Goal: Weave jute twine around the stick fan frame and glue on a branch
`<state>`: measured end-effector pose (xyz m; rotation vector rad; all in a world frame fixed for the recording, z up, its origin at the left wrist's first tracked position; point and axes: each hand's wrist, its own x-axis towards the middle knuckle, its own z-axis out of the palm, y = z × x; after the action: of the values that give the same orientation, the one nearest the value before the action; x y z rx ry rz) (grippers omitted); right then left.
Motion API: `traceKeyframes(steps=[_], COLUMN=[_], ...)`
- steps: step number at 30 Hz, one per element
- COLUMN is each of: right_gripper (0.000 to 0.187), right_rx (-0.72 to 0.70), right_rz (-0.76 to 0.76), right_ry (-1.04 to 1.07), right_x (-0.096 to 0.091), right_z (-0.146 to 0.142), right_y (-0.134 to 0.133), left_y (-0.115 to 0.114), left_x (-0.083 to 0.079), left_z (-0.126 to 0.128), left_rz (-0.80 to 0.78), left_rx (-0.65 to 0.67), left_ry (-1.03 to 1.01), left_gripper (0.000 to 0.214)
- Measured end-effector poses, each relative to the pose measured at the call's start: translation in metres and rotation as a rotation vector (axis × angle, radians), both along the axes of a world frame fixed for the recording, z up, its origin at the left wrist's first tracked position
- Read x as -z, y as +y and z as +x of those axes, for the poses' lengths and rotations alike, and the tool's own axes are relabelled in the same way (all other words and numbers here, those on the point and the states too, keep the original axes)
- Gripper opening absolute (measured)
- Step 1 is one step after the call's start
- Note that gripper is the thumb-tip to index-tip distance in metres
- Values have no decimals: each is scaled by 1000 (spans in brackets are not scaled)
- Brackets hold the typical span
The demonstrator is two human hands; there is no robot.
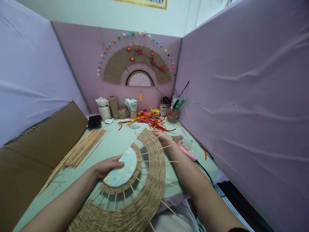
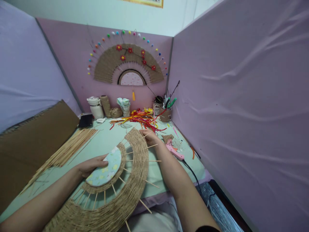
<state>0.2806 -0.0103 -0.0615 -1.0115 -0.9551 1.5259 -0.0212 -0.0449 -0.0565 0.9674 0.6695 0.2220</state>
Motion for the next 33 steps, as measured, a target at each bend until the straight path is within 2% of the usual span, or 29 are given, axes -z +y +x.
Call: traceKeyframes(steps=[5, 9, 17, 22, 27, 33], right_gripper=[12, 17, 16, 27, 33, 30], right_rx=[106, 143, 142, 96, 97, 44], right_rz=[16, 18, 20, 40, 207, 417], right_ry=[-31, -37, -59, -95, -160, -366], right_x=[2, -3, -13, -25, -39, -52], right_z=[9, 17, 23, 25, 28, 35], right_y=[10, 10, 18, 32, 43, 53], left_y=[-1, -2, -2, -2, -3, -3], left_x=[-1, -2, -1, 0, 1, 1], left_z=[3, 5, 6, 6, 5, 6], left_rz=[12, 21, 22, 20, 9, 4], left_rx=[33, 41, 64, 52, 44, 48], left_ry=[27, 60, 62, 45, 36, 3], left_gripper=[68, 65, 52, 53, 56, 55])
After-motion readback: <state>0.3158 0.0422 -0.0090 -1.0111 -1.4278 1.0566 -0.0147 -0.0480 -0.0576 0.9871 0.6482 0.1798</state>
